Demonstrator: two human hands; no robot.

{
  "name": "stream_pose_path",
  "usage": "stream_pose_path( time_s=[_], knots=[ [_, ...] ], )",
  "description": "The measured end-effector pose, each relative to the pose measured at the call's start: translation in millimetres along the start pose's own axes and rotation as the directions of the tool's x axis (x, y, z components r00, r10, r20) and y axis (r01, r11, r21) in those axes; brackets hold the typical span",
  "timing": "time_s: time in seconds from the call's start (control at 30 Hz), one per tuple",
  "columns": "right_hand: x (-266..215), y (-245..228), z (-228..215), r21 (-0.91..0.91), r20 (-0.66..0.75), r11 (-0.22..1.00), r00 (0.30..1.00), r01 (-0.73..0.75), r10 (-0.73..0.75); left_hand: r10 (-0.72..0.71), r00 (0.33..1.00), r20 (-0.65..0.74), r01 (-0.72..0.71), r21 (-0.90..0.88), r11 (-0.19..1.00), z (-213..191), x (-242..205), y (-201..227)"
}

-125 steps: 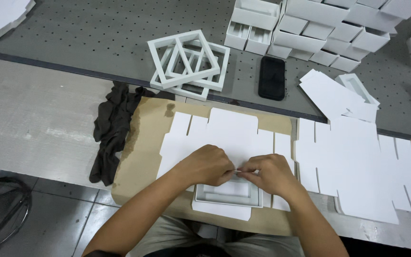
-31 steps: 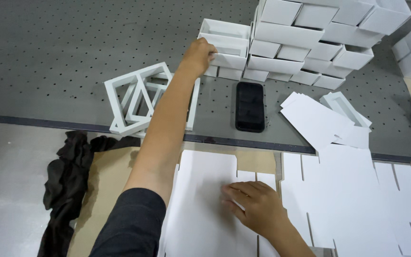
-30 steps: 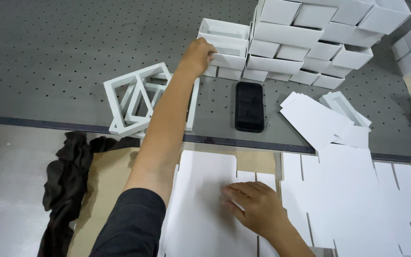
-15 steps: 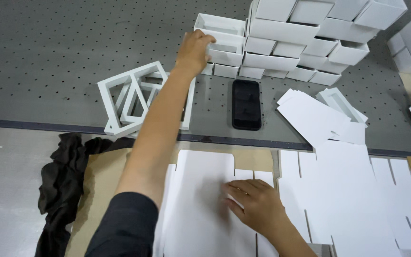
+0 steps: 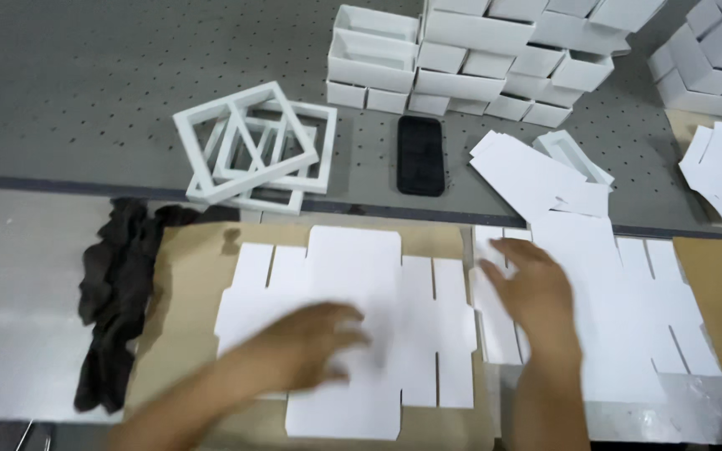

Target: The person assembles a white cardboard box by folding its flaps and tucking them into slots. They then place a white plastic frame inside the box and continue folding the remaining flaps to close it.

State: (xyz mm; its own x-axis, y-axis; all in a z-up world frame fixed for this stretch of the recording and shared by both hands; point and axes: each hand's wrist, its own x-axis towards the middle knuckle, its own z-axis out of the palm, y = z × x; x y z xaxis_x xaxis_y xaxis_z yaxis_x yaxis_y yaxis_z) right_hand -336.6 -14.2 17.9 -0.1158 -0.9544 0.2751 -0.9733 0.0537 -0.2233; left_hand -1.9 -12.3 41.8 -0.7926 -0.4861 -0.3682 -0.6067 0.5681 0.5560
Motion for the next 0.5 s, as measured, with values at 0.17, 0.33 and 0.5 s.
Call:
stream_pose_path(
  time_s=[0.17,0.33,0.5],
  knots=[
    [-42.3,-2.4,-59.9,-0.035,0.502,0.824,0.703,-0.565,0.503,0.081,0.932,-0.354,-0.107,-0.053,0.993,102.1,-55.0,-12.0],
    [-119.6,18.5,20.2,0.112,0.264,0.994,0.964,-0.008,-0.022,0.196,0.813,-0.548,-0.149,0.129,0.980,144.1,-45.6,-26.7],
    [-164.5,-46.8,51.4,0.439,0.173,0.743,0.764,0.505,-0.622,0.279,0.741,-0.610,-0.085,0.327,0.941,164.7,-40.3,-32.8]
  ],
)
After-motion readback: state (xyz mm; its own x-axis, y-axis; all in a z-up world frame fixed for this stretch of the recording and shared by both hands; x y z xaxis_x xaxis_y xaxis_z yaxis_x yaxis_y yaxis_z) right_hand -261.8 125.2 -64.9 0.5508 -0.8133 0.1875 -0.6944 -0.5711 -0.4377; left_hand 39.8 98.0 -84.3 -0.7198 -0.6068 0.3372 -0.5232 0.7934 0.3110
